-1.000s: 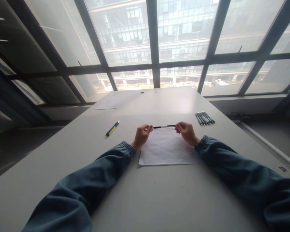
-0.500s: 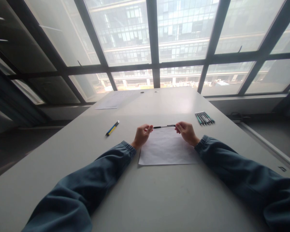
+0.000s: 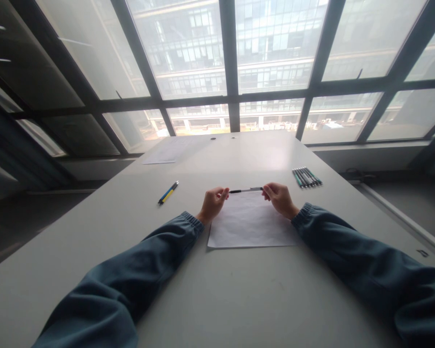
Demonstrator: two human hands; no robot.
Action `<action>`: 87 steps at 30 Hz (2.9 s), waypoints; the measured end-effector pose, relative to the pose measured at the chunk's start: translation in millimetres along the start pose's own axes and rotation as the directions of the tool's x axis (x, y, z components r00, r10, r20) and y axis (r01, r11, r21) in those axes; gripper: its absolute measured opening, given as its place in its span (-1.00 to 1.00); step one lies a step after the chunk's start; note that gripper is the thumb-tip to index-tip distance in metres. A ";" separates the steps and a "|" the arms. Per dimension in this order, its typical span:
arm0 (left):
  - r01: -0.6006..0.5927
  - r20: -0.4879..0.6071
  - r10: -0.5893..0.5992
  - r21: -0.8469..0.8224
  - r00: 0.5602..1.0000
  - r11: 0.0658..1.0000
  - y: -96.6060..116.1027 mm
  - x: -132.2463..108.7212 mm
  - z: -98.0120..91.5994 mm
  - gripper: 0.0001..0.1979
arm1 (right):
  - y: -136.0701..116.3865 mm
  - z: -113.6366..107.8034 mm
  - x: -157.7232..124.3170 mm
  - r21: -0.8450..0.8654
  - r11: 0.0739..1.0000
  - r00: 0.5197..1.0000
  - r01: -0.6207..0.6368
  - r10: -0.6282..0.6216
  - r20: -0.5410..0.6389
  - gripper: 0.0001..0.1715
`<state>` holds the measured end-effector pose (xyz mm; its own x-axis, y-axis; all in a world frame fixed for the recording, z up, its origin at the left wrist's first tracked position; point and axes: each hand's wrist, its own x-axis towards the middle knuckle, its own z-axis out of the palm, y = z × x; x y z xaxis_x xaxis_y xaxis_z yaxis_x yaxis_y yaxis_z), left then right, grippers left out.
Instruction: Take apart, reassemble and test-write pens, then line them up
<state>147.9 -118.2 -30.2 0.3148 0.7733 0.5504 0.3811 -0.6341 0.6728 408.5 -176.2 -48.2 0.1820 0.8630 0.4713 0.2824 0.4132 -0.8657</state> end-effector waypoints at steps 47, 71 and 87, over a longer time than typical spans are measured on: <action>0.022 0.027 -0.022 -0.005 0.999 1.000 0.8 -2.0 -0.1 -0.41 | -4.9 1.7 -0.9 -0.009 1.000 1.000 -0.014 0.014 0.024 -0.41; 0.017 0.055 -0.017 0.004 0.998 1.000 -3.2 -2.8 -0.2 -0.38 | -2.3 1.4 -1.5 -0.041 0.999 1.000 -0.012 0.013 0.028 -0.40; 0.020 0.048 -0.020 -0.007 0.999 1.000 -4.7 -2.4 0.5 -0.35 | -3.1 1.0 -2.0 -0.095 0.995 0.999 0.001 0.002 0.036 -0.39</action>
<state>145.8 -117.1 -34.9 0.3489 0.7847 0.5124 0.3810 -0.6183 0.6874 406.3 -178.9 -46.6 0.1490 0.8737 0.4632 0.3707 0.3849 -0.8453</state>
